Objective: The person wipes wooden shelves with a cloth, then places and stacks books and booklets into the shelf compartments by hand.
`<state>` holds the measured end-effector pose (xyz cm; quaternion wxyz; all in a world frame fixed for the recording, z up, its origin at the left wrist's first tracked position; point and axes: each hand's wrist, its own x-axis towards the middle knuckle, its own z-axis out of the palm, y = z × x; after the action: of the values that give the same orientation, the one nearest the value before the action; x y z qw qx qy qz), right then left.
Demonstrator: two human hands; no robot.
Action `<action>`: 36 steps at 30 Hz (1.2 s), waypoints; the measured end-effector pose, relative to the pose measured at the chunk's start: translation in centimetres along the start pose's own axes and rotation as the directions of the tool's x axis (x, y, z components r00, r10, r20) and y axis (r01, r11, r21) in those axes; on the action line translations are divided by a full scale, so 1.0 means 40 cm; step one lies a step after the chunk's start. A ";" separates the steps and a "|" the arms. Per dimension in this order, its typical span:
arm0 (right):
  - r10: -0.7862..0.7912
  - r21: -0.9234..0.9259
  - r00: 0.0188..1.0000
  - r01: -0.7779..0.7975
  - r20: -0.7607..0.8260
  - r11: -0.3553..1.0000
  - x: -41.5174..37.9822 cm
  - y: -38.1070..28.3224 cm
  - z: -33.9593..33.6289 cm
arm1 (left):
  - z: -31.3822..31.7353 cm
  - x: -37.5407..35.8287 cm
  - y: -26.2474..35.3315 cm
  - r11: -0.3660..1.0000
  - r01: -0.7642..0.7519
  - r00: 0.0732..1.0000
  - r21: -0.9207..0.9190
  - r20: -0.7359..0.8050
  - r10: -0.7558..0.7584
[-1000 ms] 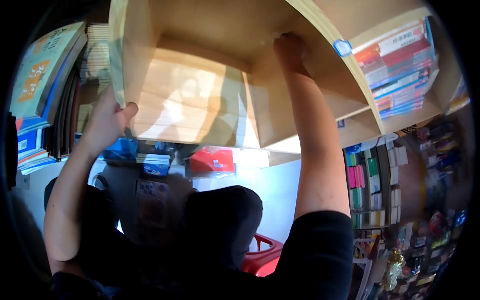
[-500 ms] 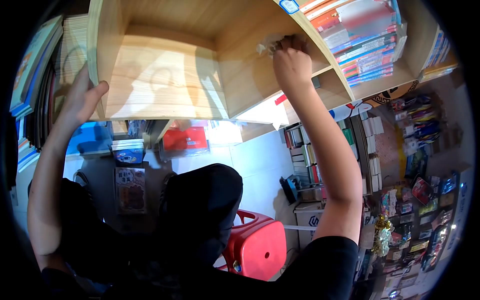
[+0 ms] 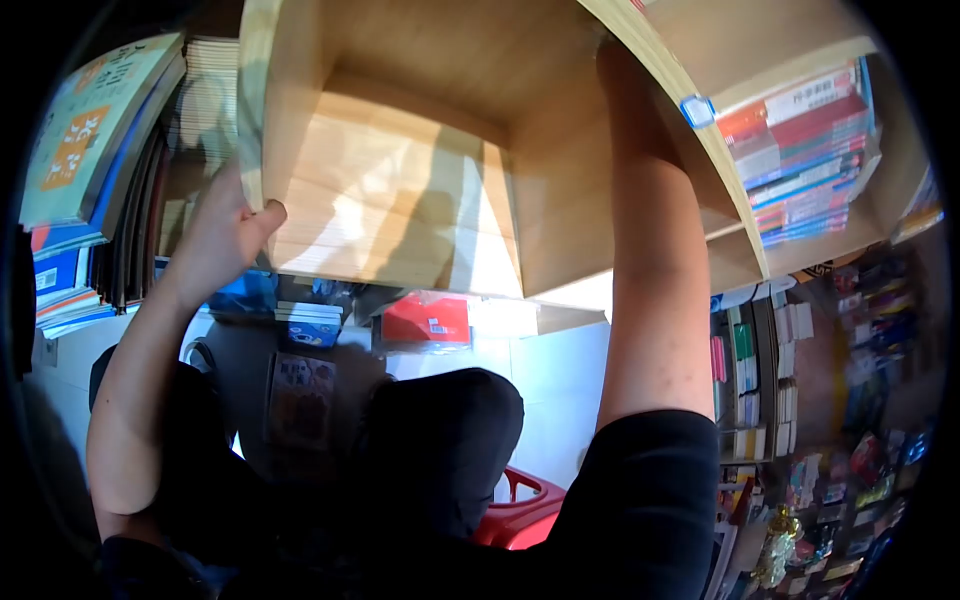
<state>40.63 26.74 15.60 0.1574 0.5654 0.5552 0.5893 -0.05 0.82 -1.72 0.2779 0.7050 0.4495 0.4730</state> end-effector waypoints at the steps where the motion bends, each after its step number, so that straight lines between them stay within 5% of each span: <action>1: -0.019 0.039 1.000 0.020 -0.025 0.999 -0.016 0.016 0.011 | -0.005 0.000 0.014 0.991 0.120 0.992 -0.053 0.032 -0.118; 2: -0.043 0.074 0.998 0.047 -0.054 0.996 -0.029 0.032 0.020 | -0.002 0.000 0.022 0.966 0.236 0.971 -0.103 0.068 -0.230; 4: -0.099 0.120 0.988 0.114 -0.122 0.986 -0.070 0.060 0.040 | 0.006 0.002 -0.002 0.965 0.209 0.977 -0.157 0.073 -0.200; 6: -0.151 0.126 0.968 0.178 -0.201 0.976 -0.129 0.098 0.057 | 0.011 0.003 -0.013 0.999 -0.046 0.999 -0.023 -0.002 0.046; 7: -0.168 0.122 0.960 0.199 -0.224 0.972 -0.178 0.109 0.030 | 0.015 0.001 -0.025 0.998 -0.050 0.999 -0.039 0.017 0.051; 9: 0.100 0.272 0.993 -0.077 -0.071 0.959 -0.284 0.113 -0.061 | 0.028 0.001 -0.045 0.962 0.029 1.000 -0.271 0.015 -0.026; 10: 0.100 0.270 0.994 -0.082 -0.051 0.959 -0.345 0.140 -0.128 | 0.038 0.005 -0.047 0.961 0.035 0.999 -0.273 0.035 -0.026; 13: -0.163 0.074 0.983 0.169 -0.085 0.983 -0.470 0.188 -0.252 | 0.041 0.012 -0.049 0.927 -0.050 0.999 -0.372 -0.009 0.051; 15: -0.174 -0.019 0.983 0.173 -0.056 0.985 -0.532 0.171 -0.275 | 0.029 0.015 -0.048 0.987 -0.105 0.994 -0.118 -0.010 0.104; 18: -0.219 -0.078 0.976 0.218 -0.002 0.973 -0.600 0.100 -0.254 | 0.034 0.024 -0.083 0.989 -0.127 0.992 -0.075 -0.029 0.125; 19: -0.232 -0.100 0.964 0.219 -0.132 0.970 -0.625 0.050 -0.192 | 0.030 0.021 -0.073 0.989 -0.133 0.991 -0.067 -0.030 0.132; 21: -0.245 0.249 0.952 0.195 0.186 0.949 -0.673 -0.067 -0.213 | 0.022 0.014 -0.039 0.997 -0.007 0.999 0.082 -0.038 0.011; 22: -0.298 0.317 0.949 0.252 0.105 0.914 -0.705 -0.121 -0.174 | 0.022 0.017 -0.037 0.994 -0.013 0.999 0.104 -0.038 0.017; 23: -0.307 0.488 0.903 0.132 0.300 0.863 -0.719 -0.164 -0.209 | 0.025 0.019 -0.042 0.988 0.004 0.999 0.155 -0.035 0.001; 24: -0.296 0.618 0.909 0.058 0.291 0.784 -0.741 -0.205 -0.191 | 0.025 0.022 -0.048 0.978 0.024 0.999 0.208 -0.034 -0.017; 26: -0.258 0.749 0.844 -0.226 0.470 0.623 -0.775 -0.272 -0.228 | 0.016 0.023 -0.048 0.965 -0.013 1.000 0.261 -0.013 0.017; 27: -0.086 0.697 0.800 -0.458 0.593 0.552 -0.788 -0.340 -0.216 | 0.015 0.023 -0.042 0.967 0.004 1.000 0.255 0.002 -0.005; 28: -0.098 0.710 0.796 -0.468 0.597 0.527 -0.782 -0.386 -0.246 | 0.013 0.023 -0.039 0.969 0.024 0.999 0.248 0.015 -0.028; 30: 0.140 0.841 0.918 -0.396 0.370 0.370 -0.758 -0.468 -0.325 | 0.008 0.022 -0.045 0.964 0.008 0.999 0.265 0.046 -0.021; 32: 0.002 0.890 0.906 -0.416 0.423 0.187 -0.683 -0.533 -0.477 | 0.018 0.030 -0.056 0.969 -0.023 1.000 0.246 0.014 0.020; 33: 0.029 0.944 0.973 -0.228 0.228 0.239 -0.669 -0.609 -0.499 | 0.017 0.031 -0.048 0.966 -0.038 0.999 0.256 0.034 0.031; 36: -0.076 0.999 0.997 -0.001 -0.003 -0.047 -0.605 -0.645 -0.723 | 0.008 0.023 -0.021 0.978 0.065 0.996 0.198 0.048 -0.076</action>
<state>12.40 1.90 -10.37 -0.2693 0.5044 0.8203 -0.0141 0.06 2.04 -2.16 0.2360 0.7255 0.5107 0.3965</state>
